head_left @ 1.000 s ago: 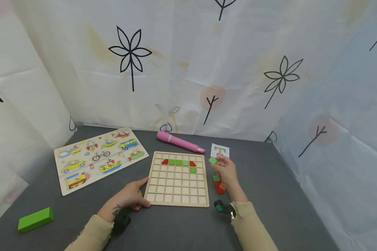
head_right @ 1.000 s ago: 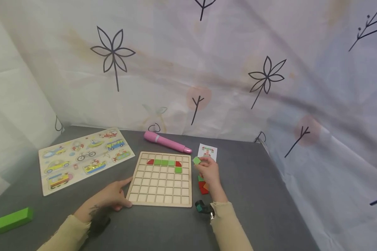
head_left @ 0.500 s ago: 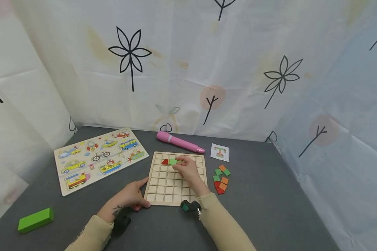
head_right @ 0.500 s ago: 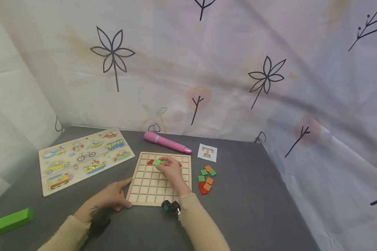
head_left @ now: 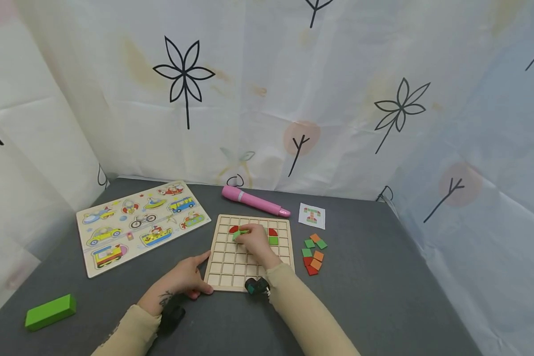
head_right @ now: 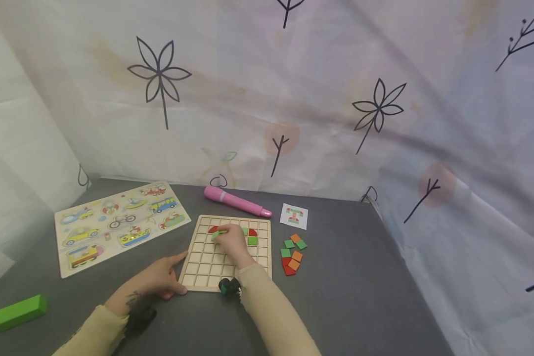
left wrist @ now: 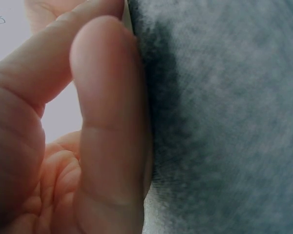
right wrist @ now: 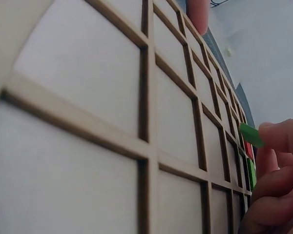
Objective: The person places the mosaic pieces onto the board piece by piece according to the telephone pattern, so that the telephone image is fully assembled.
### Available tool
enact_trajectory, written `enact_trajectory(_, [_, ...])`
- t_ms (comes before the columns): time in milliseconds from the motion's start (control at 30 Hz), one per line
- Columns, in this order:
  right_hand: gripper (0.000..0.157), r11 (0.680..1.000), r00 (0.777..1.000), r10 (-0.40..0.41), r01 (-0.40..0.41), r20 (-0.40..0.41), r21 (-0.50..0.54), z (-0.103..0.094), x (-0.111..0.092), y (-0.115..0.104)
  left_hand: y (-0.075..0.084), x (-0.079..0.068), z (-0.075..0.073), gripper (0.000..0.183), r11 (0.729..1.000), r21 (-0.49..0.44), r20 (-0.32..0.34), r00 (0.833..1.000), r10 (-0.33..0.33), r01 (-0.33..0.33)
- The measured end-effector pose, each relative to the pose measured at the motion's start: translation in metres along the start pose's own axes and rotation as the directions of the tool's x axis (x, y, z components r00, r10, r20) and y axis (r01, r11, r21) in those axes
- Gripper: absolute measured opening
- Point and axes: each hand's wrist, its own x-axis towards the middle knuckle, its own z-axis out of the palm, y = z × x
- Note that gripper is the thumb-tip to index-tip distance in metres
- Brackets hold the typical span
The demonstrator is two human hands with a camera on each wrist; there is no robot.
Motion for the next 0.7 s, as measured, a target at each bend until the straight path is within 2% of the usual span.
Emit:
enact_trajectory(300, [0.032,0.985,1.000,-0.008,0.010,0.008,-0.174,0.006,0.004,-0.003,0.000,0.001,0.000,0.106,1.000,-0.005,0.001,1.000,0.000,0.000])
enact_trajectory(433, [0.032,0.978,1.000,-0.013,0.017,0.020,-0.210,0.008,0.005,-0.005,-0.001,0.001,0.000,0.106,1.000,-0.006,0.001,1.000,0.003,-0.003])
enact_trajectory(600, [0.035,0.987,0.999,-0.010,0.015,0.031,-0.162,0.004,0.001,-0.009,-0.001,0.001,0.000,0.106,1.000,-0.008,0.004,1.000,0.005,-0.005])
enact_trajectory(700, [0.038,0.997,0.999,-0.026,0.028,0.029,-0.069,-0.004,-0.002,-0.012,0.000,0.000,-0.001,0.106,1.000,-0.006,0.006,1.000,0.002,-0.002])
